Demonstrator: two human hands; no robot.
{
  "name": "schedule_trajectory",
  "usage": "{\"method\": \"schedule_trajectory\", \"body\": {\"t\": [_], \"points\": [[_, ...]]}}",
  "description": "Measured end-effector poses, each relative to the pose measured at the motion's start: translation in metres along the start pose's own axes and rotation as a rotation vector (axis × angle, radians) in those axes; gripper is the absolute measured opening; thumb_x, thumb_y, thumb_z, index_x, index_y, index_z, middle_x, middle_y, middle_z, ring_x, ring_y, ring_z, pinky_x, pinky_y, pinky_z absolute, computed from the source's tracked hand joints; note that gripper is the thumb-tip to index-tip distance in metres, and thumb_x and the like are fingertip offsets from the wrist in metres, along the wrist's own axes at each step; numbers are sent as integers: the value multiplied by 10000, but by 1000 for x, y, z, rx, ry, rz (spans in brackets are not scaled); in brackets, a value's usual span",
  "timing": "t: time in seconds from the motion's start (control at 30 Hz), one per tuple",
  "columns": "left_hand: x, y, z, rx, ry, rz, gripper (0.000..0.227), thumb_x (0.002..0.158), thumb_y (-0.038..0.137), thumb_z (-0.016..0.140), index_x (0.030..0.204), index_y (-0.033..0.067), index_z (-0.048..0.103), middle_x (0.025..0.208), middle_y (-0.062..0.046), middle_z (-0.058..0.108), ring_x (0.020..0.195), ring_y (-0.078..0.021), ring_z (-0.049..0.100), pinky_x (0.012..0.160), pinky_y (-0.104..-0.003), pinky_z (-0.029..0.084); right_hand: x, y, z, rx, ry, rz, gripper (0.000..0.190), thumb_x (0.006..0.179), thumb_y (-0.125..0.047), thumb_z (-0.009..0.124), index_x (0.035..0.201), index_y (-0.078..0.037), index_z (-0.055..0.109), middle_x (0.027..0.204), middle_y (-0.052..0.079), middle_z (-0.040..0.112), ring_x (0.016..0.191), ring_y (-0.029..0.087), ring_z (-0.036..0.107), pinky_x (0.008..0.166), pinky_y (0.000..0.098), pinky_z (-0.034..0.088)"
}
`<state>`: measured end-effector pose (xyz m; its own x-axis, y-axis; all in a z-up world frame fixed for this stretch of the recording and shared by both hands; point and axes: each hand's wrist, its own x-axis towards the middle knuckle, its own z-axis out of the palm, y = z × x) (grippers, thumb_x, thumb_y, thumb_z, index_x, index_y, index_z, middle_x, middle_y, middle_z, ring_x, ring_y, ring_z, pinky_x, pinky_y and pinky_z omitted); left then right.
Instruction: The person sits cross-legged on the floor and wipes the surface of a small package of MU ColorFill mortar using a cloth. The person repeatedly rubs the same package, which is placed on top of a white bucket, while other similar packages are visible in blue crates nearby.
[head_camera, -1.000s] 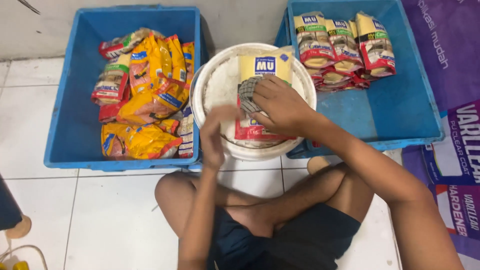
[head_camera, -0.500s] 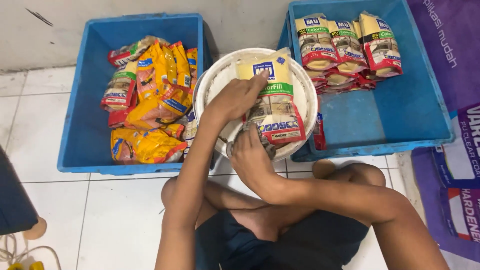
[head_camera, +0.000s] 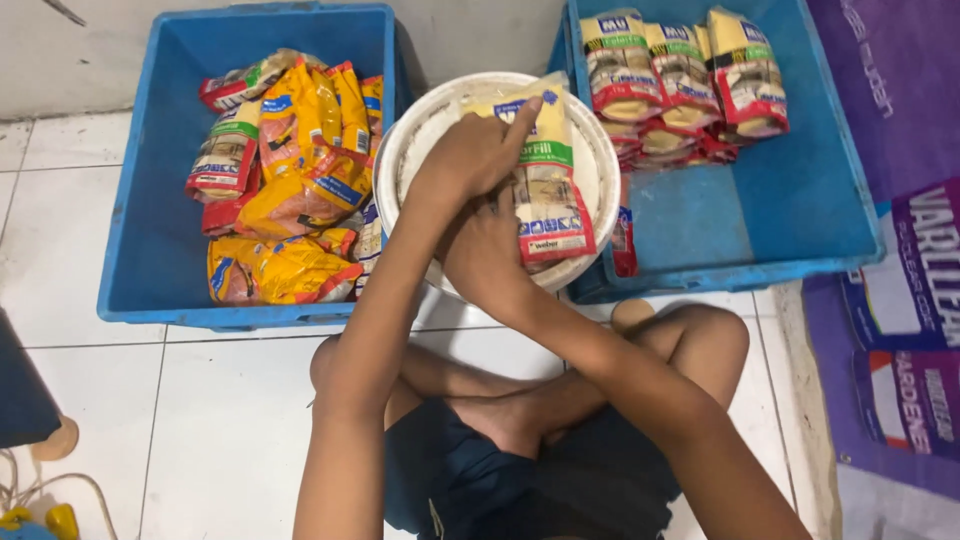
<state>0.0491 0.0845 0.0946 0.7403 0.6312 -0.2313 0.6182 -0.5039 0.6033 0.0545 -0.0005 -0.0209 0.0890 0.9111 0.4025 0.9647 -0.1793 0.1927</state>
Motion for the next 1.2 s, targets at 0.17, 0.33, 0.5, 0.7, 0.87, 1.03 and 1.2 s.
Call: {"method": "schedule_trajectory", "body": {"t": [0.17,0.33,0.5,0.7,0.87,1.03,1.2], "points": [[6,2,2,32,21,-22,947,932,679,48,769,25,714,844,-198,704,779,-309,677,790,-426,493,-22,-4,-42,43,-33,-1,241,901,-249,589,1101,-149,678,906,65,697,969,281,628,1251,623,111],[8,-11,16,39,97,29,876,982,656,93,627,38,602,733,-188,646,689,-328,624,708,-452,456,-49,-8,-59,99,-32,39,203,950,-307,631,893,-113,643,685,27,653,624,236,668,1213,531,254],[-9,-25,25,-152,224,196,801,998,606,167,804,72,731,749,-166,702,683,-291,646,668,-410,424,-71,5,-63,270,-95,69,279,1003,-363,590,916,-103,644,713,48,700,639,274,695,1152,505,276],[-11,-47,38,-253,277,311,844,987,635,163,1264,63,718,1365,-211,651,1247,-379,631,1002,-437,482,-98,51,-82,832,112,1,70,897,-44,548,866,4,589,759,122,651,718,282,625,1196,594,279],[-10,-51,44,-283,287,422,814,1025,579,159,1331,11,655,1438,-210,585,1371,-357,528,1178,-459,286,-118,99,-94,710,357,125,206,932,-3,512,1062,19,669,1015,160,708,961,336,647,1204,597,262],[-7,-60,49,-169,314,499,860,1038,559,67,1356,-11,628,1457,-222,569,1407,-329,491,1239,-500,138,-105,122,-67,695,226,6,271,1039,-91,483,1219,10,659,1184,135,713,1120,296,652,1247,621,130],[-14,-58,41,-289,280,453,750,1054,539,189,1357,28,647,1475,-190,562,1405,-350,492,1174,-435,338,-87,107,-40,514,232,-289,127,891,-75,641,1000,-14,671,1057,122,664,1061,296,624,1176,575,351]]}}
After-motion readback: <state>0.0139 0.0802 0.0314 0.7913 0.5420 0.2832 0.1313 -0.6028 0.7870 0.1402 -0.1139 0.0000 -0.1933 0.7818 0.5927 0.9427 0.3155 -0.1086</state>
